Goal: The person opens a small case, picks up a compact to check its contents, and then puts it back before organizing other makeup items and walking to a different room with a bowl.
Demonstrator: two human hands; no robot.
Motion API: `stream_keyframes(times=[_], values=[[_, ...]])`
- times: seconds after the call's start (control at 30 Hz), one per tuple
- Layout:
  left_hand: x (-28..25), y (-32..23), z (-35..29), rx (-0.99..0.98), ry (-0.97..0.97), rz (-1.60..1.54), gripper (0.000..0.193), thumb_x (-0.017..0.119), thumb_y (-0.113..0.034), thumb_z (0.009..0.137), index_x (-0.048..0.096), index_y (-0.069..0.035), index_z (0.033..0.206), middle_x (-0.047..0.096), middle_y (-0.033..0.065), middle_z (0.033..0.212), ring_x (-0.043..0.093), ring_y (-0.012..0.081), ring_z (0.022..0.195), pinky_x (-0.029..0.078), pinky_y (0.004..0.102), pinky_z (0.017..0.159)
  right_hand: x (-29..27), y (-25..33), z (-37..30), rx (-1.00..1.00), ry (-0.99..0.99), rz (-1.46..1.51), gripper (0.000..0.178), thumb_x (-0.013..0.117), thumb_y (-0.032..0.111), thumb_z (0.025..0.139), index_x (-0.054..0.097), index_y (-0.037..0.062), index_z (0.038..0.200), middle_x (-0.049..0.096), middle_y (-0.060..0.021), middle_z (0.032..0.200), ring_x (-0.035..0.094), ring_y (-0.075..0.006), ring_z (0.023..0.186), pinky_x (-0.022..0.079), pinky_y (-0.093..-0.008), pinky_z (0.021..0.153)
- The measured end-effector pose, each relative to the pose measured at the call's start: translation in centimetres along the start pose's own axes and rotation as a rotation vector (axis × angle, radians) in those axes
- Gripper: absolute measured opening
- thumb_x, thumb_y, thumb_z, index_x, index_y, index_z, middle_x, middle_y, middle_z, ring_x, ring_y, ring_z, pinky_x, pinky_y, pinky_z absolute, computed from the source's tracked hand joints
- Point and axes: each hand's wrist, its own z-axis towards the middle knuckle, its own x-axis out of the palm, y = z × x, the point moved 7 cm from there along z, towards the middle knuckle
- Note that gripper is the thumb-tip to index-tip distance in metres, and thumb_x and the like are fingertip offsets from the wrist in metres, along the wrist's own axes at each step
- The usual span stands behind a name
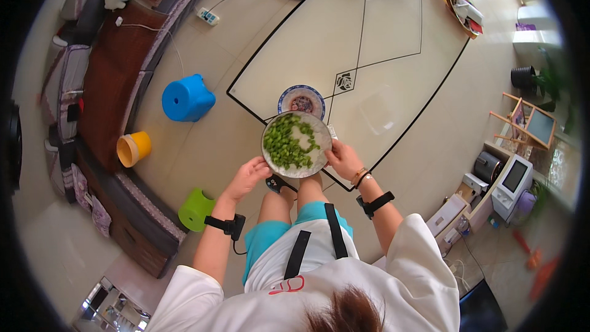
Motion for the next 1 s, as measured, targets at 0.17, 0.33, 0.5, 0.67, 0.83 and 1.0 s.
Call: stream_keyframes(times=[0.17,0.33,0.5,0.67,0.83,1.0], values=[[-2.1,1.8,-4.6,-0.129,-0.140,-0.329,0.039,0.048,-0.015,0.099,0.044,0.001,0.134,0.054,0.0087,0.128,0.053,0.0179,0.114,0.043,0.0350,0.100,3.8,0.4,0.9,-0.025,0.131,-0.269,0.021,0.053,0.017,0.089,0.052,-0.0031,0.095,0.063,-0.0185,0.077,0.064,-0.0299,0.073,0.050,-0.0378,0.066],[-4.3,4.1,-8.3,-0.098,-0.215,-0.266,0.033,0.048,-0.010,0.098,0.048,0.003,0.129,0.058,0.0086,0.122,0.057,0.0165,0.108,0.046,0.0335,0.096,8.4,1.7,1.7,-0.161,0.295,-0.490,0.023,0.054,0.019,0.086,0.047,-0.0022,0.083,0.057,-0.0234,0.071,0.056,-0.0416,0.070,0.043,-0.0455,0.063],[-5.0,6.7,-12.0,-0.087,-0.287,-0.261,0.028,0.050,-0.006,0.096,0.053,0.005,0.122,0.063,0.0095,0.114,0.060,0.0161,0.101,0.049,0.0323,0.092,12.2,3.2,1.3,-0.177,0.362,-0.612,0.026,0.055,0.021,0.087,0.047,-0.0024,0.079,0.058,-0.0220,0.070,0.059,-0.0382,0.067,0.045,-0.0431,0.061],[-5.0,9.0,-18.2,-0.066,-0.561,-0.335,0.023,0.052,-0.004,0.092,0.058,0.007,0.112,0.065,0.0122,0.107,0.064,0.0194,0.095,0.053,0.0333,0.085,17.1,3.0,-0.2,-0.146,0.403,-0.589,0.027,0.057,0.024,0.092,0.056,-0.0021,0.088,0.066,-0.0155,0.076,0.067,-0.0244,0.068,0.051,-0.0348,0.065],[-4.7,13.8,-27.9,0.025,-0.744,-0.431,0.023,0.052,-0.002,0.090,0.059,0.008,0.109,0.065,0.0125,0.104,0.065,0.0206,0.092,0.055,0.0346,0.082,24.2,1.0,-3.7,-0.082,0.491,-0.492,0.030,0.060,0.026,0.091,0.062,-0.0023,0.099,0.070,-0.0124,0.083,0.068,-0.0201,0.071,0.054,-0.0331,0.068],[-3.6,21.5,-38.7,0.079,-0.887,-0.512,0.023,0.052,-0.003,0.088,0.059,0.008,0.107,0.065,0.0123,0.102,0.065,0.0211,0.090,0.056,0.0357,0.078,28.4,-2.9,-6.7,0.001,0.412,-0.561,0.030,0.058,0.026,0.091,0.062,-0.0008,0.102,0.071,-0.0116,0.085,0.069,-0.0184,0.072,0.053,-0.0319,0.067]])
